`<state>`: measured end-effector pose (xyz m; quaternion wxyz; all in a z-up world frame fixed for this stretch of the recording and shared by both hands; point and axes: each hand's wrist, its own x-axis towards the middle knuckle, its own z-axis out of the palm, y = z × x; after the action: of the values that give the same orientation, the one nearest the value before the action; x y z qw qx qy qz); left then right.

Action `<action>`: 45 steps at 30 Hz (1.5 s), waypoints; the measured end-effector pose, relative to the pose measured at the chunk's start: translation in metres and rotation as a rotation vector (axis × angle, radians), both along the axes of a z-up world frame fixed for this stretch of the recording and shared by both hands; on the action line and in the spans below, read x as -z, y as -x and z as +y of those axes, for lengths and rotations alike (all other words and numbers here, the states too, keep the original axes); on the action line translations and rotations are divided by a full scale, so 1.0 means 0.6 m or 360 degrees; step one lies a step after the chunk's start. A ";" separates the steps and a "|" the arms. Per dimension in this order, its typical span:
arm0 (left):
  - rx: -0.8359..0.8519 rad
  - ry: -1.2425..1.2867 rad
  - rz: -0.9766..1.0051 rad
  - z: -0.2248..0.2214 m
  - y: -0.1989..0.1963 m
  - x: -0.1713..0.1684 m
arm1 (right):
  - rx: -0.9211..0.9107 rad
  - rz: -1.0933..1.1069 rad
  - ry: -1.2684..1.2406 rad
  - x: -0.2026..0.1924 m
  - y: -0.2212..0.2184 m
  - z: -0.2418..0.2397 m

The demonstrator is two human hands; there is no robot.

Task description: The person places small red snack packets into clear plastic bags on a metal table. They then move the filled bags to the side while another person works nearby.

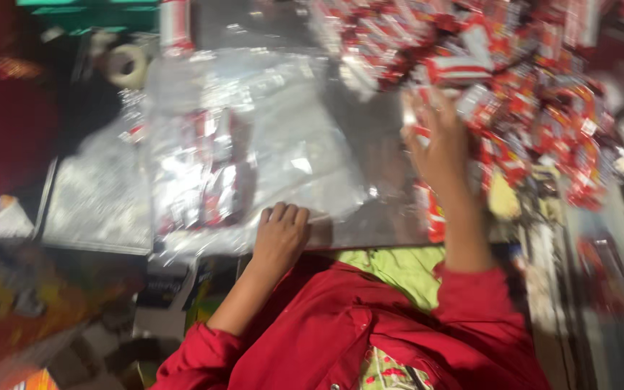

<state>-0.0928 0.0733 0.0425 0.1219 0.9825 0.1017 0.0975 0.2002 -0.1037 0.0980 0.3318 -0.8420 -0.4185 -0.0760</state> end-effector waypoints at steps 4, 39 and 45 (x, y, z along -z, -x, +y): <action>0.0098 0.0143 -0.0088 -0.027 -0.028 0.030 | -0.0103 0.0375 -0.0117 0.024 0.118 -0.129; 0.0003 0.0271 -0.0019 -0.058 -0.137 -0.025 | 0.1075 -0.0219 -0.0022 -0.074 0.146 -0.527; 0.0317 0.0617 -0.0140 -0.083 -0.170 0.016 | 0.0983 -0.0002 0.0114 -0.068 0.132 -0.517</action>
<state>0.0092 0.0237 0.0327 0.3218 0.9407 0.0156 0.1064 0.1213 -0.4141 0.1389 0.2628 -0.9405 -0.1455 -0.1590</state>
